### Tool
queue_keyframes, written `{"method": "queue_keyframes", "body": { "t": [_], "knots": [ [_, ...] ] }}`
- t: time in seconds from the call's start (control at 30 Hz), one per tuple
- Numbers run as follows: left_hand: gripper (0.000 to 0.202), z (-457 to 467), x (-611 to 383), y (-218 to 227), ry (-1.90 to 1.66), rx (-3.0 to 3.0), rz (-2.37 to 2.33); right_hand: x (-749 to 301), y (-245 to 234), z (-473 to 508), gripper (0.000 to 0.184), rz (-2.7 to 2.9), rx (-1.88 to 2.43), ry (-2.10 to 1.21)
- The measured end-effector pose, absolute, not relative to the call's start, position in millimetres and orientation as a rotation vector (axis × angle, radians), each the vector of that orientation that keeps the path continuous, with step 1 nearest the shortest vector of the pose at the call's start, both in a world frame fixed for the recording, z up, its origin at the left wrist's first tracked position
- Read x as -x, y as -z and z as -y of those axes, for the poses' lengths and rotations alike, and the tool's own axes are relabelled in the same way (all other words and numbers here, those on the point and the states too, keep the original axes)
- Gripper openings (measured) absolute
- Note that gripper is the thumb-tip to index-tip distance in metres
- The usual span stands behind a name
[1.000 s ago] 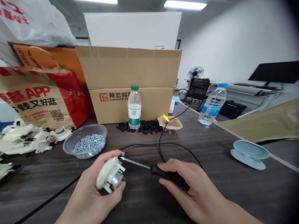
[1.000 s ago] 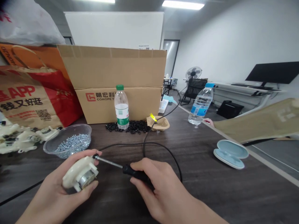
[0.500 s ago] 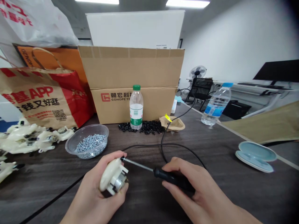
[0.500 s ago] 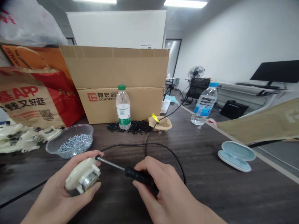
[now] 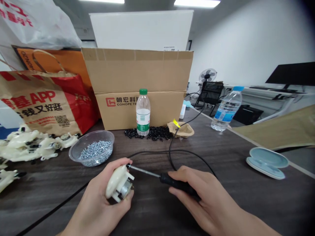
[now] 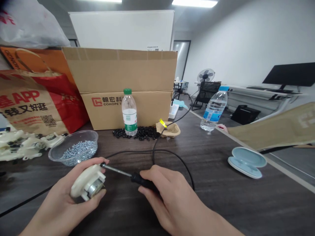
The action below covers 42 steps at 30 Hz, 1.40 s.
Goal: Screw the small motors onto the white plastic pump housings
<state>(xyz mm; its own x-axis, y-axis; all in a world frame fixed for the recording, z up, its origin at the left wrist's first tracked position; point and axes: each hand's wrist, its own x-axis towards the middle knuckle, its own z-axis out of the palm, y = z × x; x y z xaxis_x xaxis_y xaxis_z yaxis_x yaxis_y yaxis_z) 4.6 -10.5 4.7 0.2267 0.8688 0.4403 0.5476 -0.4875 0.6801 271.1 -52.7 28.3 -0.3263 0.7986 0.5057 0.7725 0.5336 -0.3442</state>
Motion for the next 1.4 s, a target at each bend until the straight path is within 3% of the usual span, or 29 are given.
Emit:
{"method": "queue_keyframes", "body": {
  "t": [0.1, 0.23, 0.37, 0.43, 0.57, 0.73, 0.87, 1.03, 1.17, 1.3, 1.4],
  "knots": [
    [0.049, 8.7, -1.0, -1.2, -1.164, -2.218, -1.326, -266.8, -34.9, 52.5, 0.023, 2.161, 1.191, 0.02],
    [0.05, 6.7, 1.2, 4.9, -1.226, -2.271, -1.32, -259.1, -41.3, 53.1, 0.037, 2.094, 1.324, -0.264],
    [0.048, 10.4, -6.5, 2.8, -1.212, -2.052, -1.257, -259.5, -32.1, 54.7, 0.011, 2.001, 1.437, -0.328],
    [0.045, 14.8, -12.1, -2.3, -1.213, -1.91, -1.274, -261.7, -26.5, 54.9, 0.02, 2.029, 1.37, -0.237],
    [0.04, 20.0, -16.7, -9.7, -1.227, -1.796, -1.349, -265.0, -26.8, 53.7, 0.023, 2.127, 1.192, -0.043],
    [0.048, 12.7, -10.6, -1.4, -1.262, -1.987, -1.252, -264.3, -37.0, 52.2, 0.033, 2.096, 1.358, -0.305],
    [0.046, 10.4, -9.0, 2.5, -1.233, -1.941, -1.211, -263.7, -30.0, 53.0, 0.011, 2.033, 1.467, -0.401],
    [0.047, 11.0, -2.9, 3.6, -1.209, -2.086, -1.295, -262.3, -26.9, 56.2, 0.019, 2.105, 1.277, -0.231],
    [0.053, 8.3, 0.4, 6.0, -1.213, -2.287, -1.311, -258.1, -35.4, 56.6, 0.033, 2.036, 1.403, -0.426],
    [0.048, 8.2, -7.0, -2.5, -1.224, -2.147, -1.291, -256.0, -31.4, 53.9, 0.013, 1.969, 1.485, -0.521],
    [0.044, 10.6, -10.8, -10.1, -1.252, -2.091, -1.269, -256.4, -23.7, 55.2, 0.016, 2.001, 1.419, -0.372]
  ]
}}
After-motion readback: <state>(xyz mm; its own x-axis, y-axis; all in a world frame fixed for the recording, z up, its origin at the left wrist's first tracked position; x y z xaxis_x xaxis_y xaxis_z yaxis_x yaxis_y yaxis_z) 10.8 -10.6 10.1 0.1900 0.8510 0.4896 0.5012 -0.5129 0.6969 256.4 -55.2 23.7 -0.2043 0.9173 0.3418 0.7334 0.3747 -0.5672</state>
